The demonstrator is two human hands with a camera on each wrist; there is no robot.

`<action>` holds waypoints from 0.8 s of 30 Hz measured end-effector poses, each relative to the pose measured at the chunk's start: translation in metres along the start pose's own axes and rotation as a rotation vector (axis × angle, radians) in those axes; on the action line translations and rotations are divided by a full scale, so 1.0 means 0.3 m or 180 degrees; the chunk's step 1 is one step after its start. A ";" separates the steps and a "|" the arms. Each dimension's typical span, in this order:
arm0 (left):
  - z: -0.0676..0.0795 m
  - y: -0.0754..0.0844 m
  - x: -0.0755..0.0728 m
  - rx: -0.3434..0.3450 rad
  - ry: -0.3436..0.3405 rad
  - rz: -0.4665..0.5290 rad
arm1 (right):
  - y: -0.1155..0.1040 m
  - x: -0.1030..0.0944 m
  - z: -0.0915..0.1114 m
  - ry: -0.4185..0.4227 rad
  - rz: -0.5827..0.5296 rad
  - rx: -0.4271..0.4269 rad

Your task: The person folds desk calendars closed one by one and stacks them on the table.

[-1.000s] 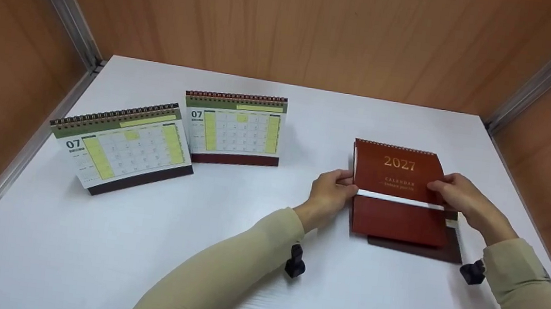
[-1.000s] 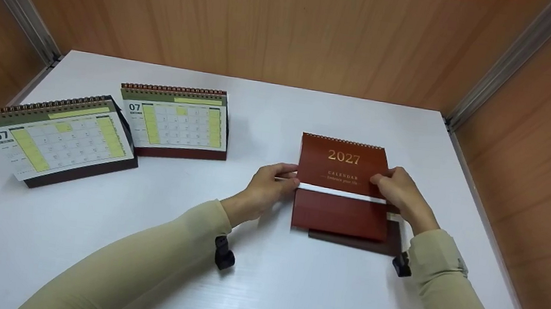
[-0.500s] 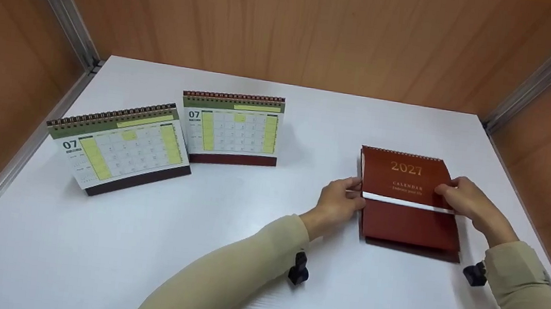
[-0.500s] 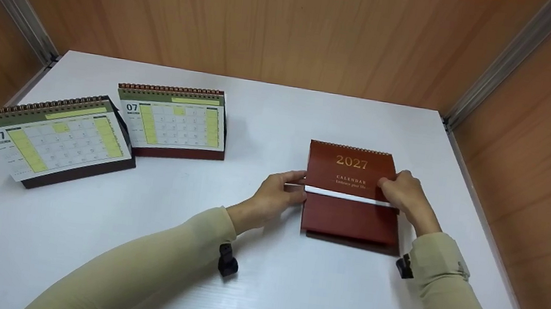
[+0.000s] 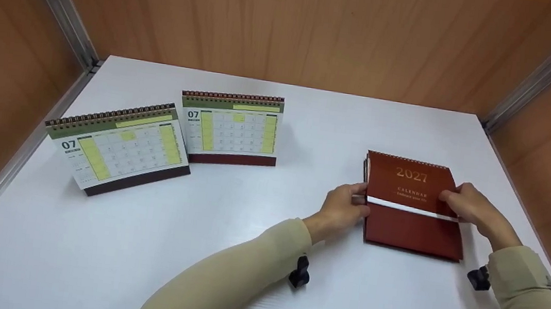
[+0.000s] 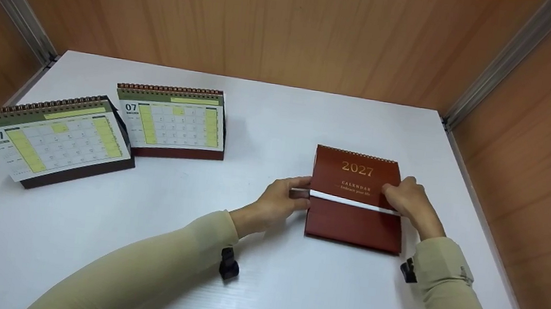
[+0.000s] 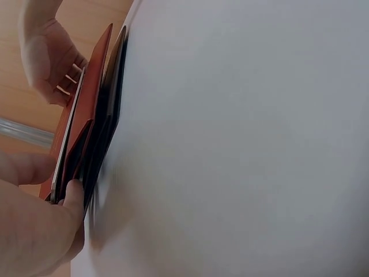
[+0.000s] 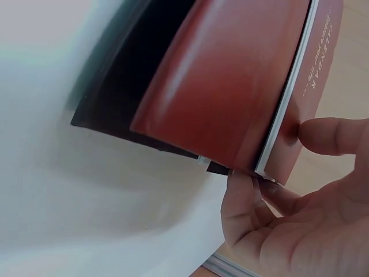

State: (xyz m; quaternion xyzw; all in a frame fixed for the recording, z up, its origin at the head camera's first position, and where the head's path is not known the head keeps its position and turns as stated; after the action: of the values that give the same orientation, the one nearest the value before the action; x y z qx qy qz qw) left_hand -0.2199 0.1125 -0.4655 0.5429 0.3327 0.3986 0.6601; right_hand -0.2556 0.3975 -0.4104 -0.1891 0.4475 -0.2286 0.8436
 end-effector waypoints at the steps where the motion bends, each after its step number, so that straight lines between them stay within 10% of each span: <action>1: 0.000 0.000 0.001 -0.0005 -0.0011 -0.0025 | 0.002 0.000 0.000 0.0000 0.0011 0.0007; 24: 0.014 0.005 -0.005 -0.0017 -0.0197 -0.0171 | 0.001 0.019 -0.001 0.0080 0.0236 0.0000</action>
State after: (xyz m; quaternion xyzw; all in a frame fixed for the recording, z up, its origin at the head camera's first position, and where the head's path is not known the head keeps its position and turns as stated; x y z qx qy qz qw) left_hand -0.2171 0.1095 -0.4633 0.5440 0.3256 0.3646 0.6820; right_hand -0.2529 0.3945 -0.4146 -0.1694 0.4648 -0.1995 0.8458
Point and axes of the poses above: each hand's wrist, its own z-axis away from the middle knuckle, its own x-axis out of the palm, y = z × x, the point moved 1 cm from there along -z, towards the middle knuckle, and after that the axes turned 9 degrees about -y, right-handed, at the moved point
